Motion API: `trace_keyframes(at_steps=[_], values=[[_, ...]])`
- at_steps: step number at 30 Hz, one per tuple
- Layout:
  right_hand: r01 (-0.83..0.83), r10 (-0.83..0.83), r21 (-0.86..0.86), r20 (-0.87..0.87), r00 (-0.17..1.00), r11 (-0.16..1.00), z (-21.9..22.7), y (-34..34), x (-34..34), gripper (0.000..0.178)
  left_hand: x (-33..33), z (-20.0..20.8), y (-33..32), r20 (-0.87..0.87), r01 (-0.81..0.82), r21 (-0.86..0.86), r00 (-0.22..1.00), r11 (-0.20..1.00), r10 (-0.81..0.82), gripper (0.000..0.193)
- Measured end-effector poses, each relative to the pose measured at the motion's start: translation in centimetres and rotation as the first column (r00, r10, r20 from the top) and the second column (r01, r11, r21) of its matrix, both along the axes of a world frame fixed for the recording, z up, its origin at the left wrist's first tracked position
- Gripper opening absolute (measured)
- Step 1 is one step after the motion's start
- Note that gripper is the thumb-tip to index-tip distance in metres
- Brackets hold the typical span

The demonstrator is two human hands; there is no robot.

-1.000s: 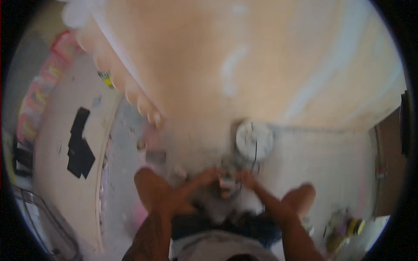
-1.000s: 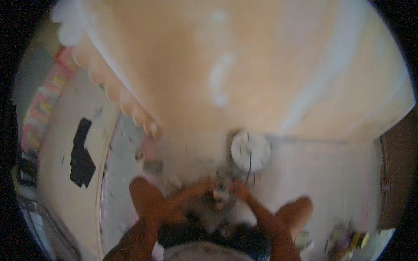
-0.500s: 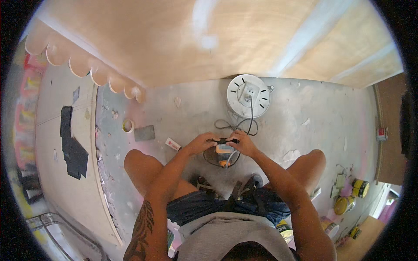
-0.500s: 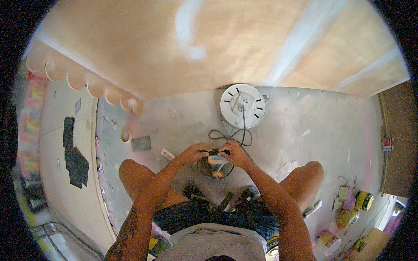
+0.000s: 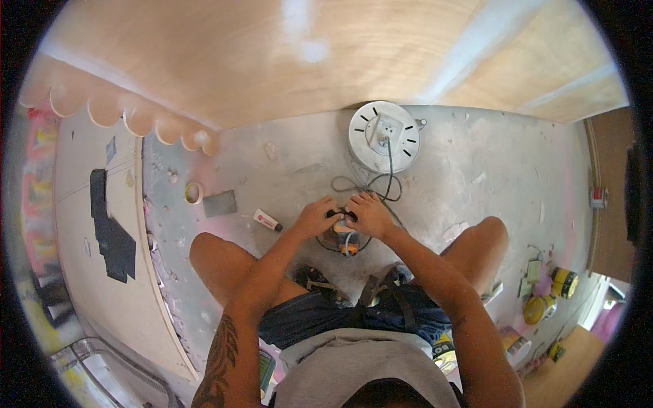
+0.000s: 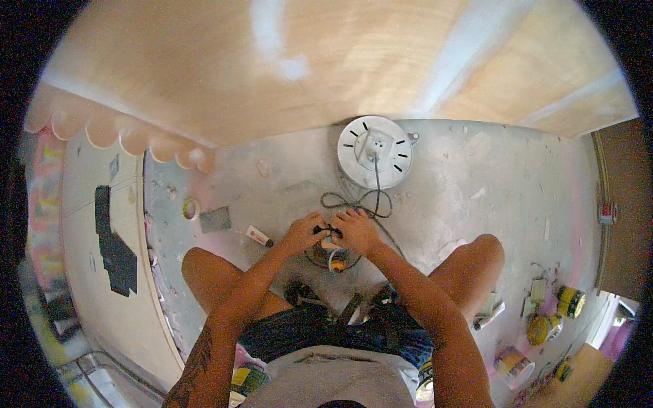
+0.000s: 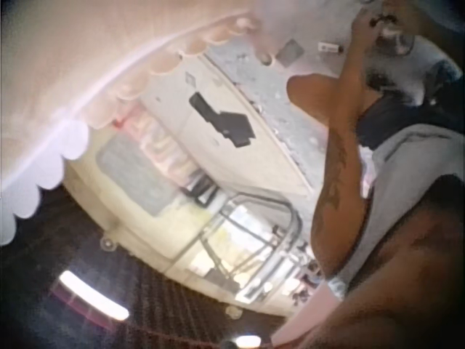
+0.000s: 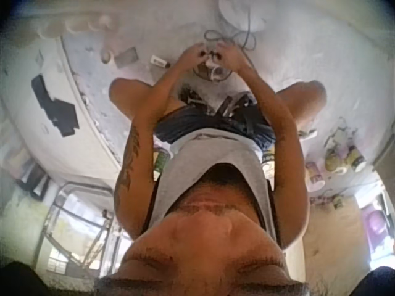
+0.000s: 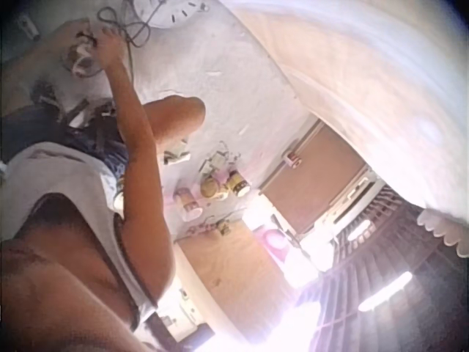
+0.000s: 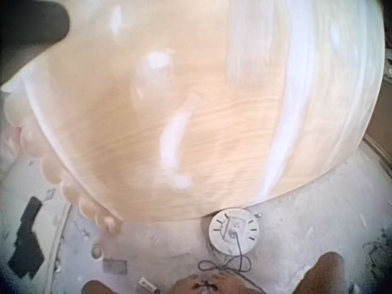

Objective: Sand the surface and edges of a large wooden furniture piece using an electric sander.

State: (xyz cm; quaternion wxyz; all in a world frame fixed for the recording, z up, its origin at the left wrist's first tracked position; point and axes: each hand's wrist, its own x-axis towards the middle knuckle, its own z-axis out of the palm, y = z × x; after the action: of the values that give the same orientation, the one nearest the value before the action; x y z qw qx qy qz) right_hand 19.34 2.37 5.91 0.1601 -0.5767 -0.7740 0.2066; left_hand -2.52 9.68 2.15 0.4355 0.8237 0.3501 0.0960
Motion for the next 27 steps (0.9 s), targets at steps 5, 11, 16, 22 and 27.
trace_keyframes(at_steps=[5,11,16,22,27], values=[[-0.105,0.096,-0.057,-0.145,0.985,0.993,-1.7,0.2,2.7,0.030,1.4,1.0,0.2,-0.046,0.047,-0.071,0.998,0.996,-0.051,0.034],[-0.181,0.169,-0.057,-0.167,0.971,0.982,-1.7,0.0,2.2,0.020,1.6,0.3,-0.9,0.032,0.005,0.164,0.999,0.986,-0.011,0.030],[-0.122,0.132,0.051,-0.271,0.954,0.991,-1.0,0.0,1.9,0.015,0.1,-0.5,0.5,0.100,0.084,-0.091,0.992,0.992,-0.075,0.028],[-0.133,0.138,0.038,-0.309,0.941,0.990,-1.7,-0.7,3.1,0.009,-0.2,1.1,0.8,0.076,0.172,-0.058,0.983,0.983,-0.168,0.023],[-0.122,0.127,0.037,-0.333,0.934,0.992,-1.1,-0.8,3.2,0.008,-0.3,0.8,0.7,0.108,0.156,0.012,0.982,0.988,-0.156,0.023]])
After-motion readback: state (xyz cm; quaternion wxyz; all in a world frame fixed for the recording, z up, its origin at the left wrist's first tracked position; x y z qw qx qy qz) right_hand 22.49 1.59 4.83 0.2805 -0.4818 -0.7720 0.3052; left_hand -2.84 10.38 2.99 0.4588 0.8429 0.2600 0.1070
